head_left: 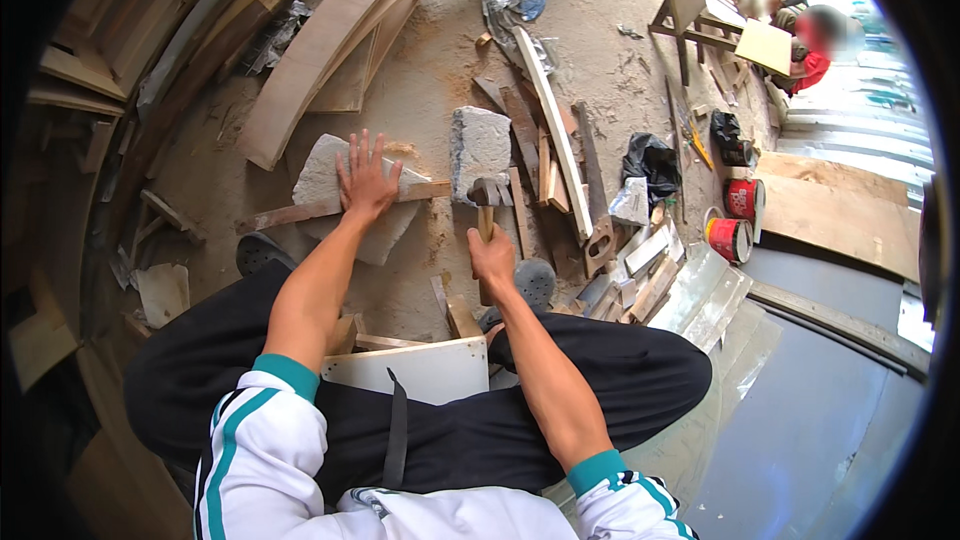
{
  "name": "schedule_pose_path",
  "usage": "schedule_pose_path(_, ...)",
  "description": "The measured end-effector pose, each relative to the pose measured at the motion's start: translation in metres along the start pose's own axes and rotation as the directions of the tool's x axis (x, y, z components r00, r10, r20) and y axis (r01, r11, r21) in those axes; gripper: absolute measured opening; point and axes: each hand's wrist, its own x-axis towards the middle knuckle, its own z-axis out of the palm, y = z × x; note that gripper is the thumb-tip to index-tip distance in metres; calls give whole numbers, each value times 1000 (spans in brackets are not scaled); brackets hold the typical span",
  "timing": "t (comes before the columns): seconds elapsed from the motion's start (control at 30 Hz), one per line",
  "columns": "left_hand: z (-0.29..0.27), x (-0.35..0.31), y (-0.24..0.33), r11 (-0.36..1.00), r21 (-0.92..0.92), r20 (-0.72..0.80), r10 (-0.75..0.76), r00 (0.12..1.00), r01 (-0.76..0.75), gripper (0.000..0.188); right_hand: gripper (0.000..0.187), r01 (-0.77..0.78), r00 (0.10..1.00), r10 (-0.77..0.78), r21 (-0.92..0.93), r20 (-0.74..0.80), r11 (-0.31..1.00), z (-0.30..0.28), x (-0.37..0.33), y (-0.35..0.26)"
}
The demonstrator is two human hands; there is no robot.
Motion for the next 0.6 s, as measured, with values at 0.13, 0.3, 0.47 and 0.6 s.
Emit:
schedule_pose_path(0.13,-24,-14,-4,932,-60,-29,355,934,-356,73,28,-139,986,142,-36,86,990,-56,-4,-19)
schedule_pose_path(0.3,-36,-43,-21,934,24,37,356,934,-357,51,29,-259,945,204,200,256,945,-102,-36,-56)
schedule_pose_path(0.47,-67,-36,-9,912,-44,7,408,913,-408,34,32,-228,925,167,147,340,962,-132,-80,-89)
schedule_pose_path(0.6,-109,-19,17,831,-322,-120,440,890,-454,34,33,-183,866,114,97,486,978,-140,-93,-90)
